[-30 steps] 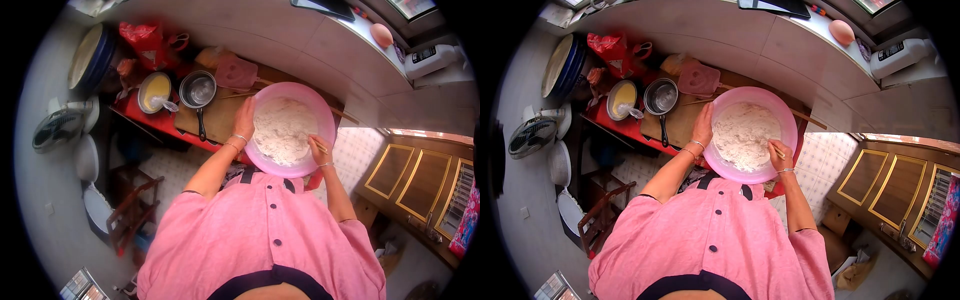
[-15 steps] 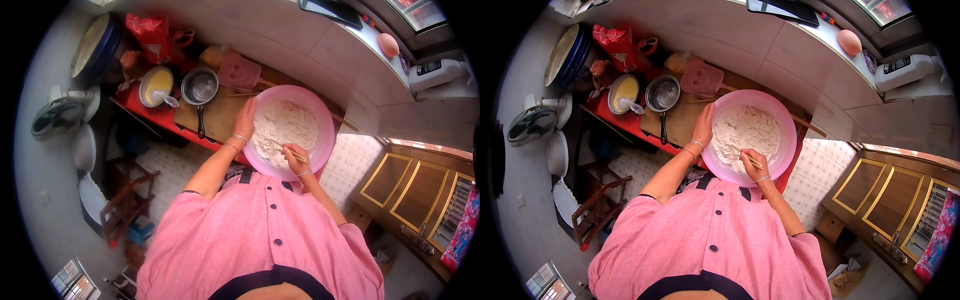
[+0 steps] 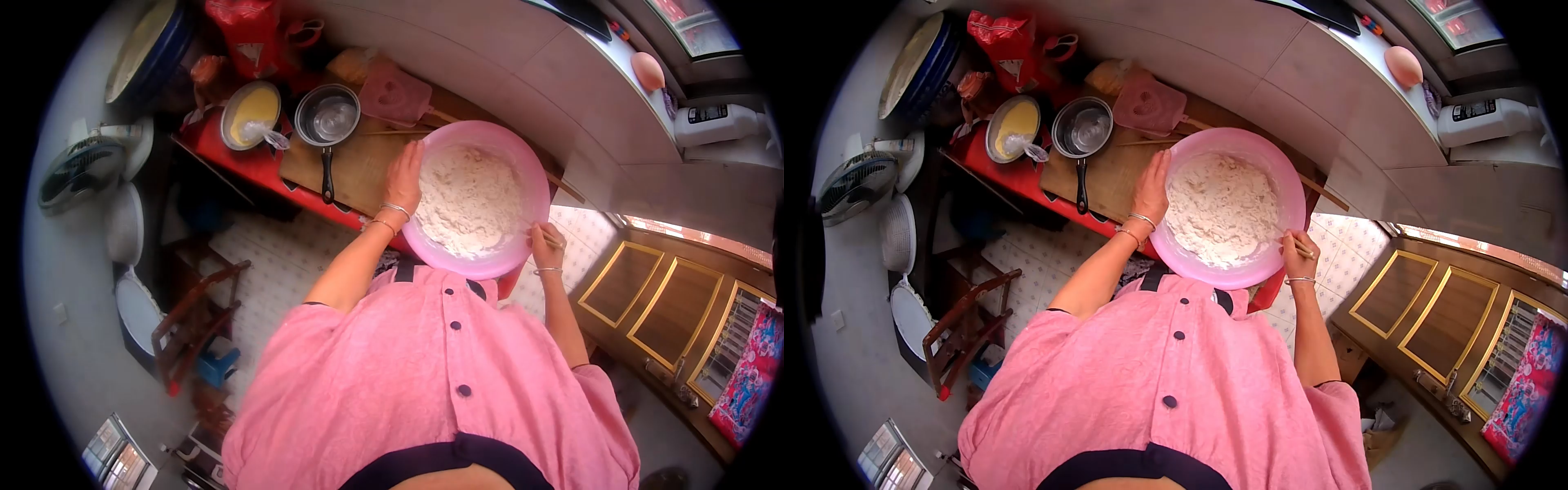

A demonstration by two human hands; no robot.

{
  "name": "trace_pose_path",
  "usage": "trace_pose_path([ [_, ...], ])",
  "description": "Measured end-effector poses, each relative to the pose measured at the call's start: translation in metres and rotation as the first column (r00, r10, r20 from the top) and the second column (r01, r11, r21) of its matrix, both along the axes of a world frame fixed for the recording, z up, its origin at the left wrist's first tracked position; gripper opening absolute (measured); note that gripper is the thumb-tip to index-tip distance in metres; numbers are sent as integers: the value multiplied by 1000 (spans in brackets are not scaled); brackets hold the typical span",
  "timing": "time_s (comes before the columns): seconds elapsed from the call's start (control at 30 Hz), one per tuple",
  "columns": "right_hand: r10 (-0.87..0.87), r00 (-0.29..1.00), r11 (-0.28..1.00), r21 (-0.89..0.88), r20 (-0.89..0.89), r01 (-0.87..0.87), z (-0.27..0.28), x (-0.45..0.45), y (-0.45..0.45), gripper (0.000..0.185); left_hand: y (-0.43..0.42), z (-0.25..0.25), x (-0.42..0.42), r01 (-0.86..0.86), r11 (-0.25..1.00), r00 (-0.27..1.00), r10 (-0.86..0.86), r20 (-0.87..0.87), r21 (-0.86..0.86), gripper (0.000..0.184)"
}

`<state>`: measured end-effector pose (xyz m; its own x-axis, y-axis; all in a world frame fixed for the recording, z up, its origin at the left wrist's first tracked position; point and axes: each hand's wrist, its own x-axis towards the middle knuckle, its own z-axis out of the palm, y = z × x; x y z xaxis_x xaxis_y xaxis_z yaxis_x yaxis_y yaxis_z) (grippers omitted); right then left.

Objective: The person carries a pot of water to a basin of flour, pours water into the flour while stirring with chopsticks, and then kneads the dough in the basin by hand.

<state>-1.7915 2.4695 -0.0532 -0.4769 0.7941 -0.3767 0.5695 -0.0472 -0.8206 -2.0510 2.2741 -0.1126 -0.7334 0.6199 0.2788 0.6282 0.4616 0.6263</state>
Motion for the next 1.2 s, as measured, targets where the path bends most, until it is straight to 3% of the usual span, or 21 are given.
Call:
trace_pose_path([
  [0.1,-115,993,951,-285,18,115,-19,-2,-54,17,-3,-2,7,-19,1000,999,18,47,12,71],
  [0.13,-134,991,955,-264,29,137,-20,-6,-57,16,-3,-5,6,-23,999,998,21,65,26,71],
  [0.17,-228,973,889,-415,-35,193,-21,-34,-73,15,-3,-7,8,-14,999,996,10,84,37,70],
  [0.23,-268,948,854,-498,-172,151,-26,-80,-77,15,-4,-4,8,4,999,997,-7,76,35,69],
  [0.3,-231,957,882,-454,-177,129,-25,-97,-64,18,-5,1,10,3,999,997,-6,74,38,68],
  [0.37,-195,962,902,-420,-190,100,-19,-119,-31,21,-9,6,16,-18,999,984,11,179,37,70],
  [0.5,-179,956,951,-292,-232,107,-12,-105,14,26,-15,0,27,-41,994,988,26,151,97,70],
  [0.57,-88,987,995,-61,-136,81,0,-81,34,28,-17,3,29,-79,996,980,70,187,41,62],
  [0.63,-52,996,998,-23,73,54,-5,-37,52,30,-17,3,28,-91,995,979,83,188,33,61],
  [0.77,-60,995,982,-174,74,73,-8,-19,7,28,-14,3,29,-89,994,973,72,220,68,70],
  [0.83,-183,981,916,-373,-58,148,-27,-29,-53,27,-11,5,28,-86,992,975,65,213,90,70],
  [0.9,-205,977,898,-409,-62,162,-29,-44,-69,26,-14,6,33,-88,991,975,64,213,103,70],
  [0.97,-250,952,878,-455,-177,146,-43,-70,-80,27,-12,6,30,-106,994,966,93,242,39,69],
  [1.03,-239,947,879,-462,-214,117,-22,-91,-72,28,-15,3,29,-88,996,977,83,199,16,64],
  [1.2,45,947,966,-228,-319,-122,19,-93,-69,28,-17,0,29,-78,997,983,73,166,23,61],
])
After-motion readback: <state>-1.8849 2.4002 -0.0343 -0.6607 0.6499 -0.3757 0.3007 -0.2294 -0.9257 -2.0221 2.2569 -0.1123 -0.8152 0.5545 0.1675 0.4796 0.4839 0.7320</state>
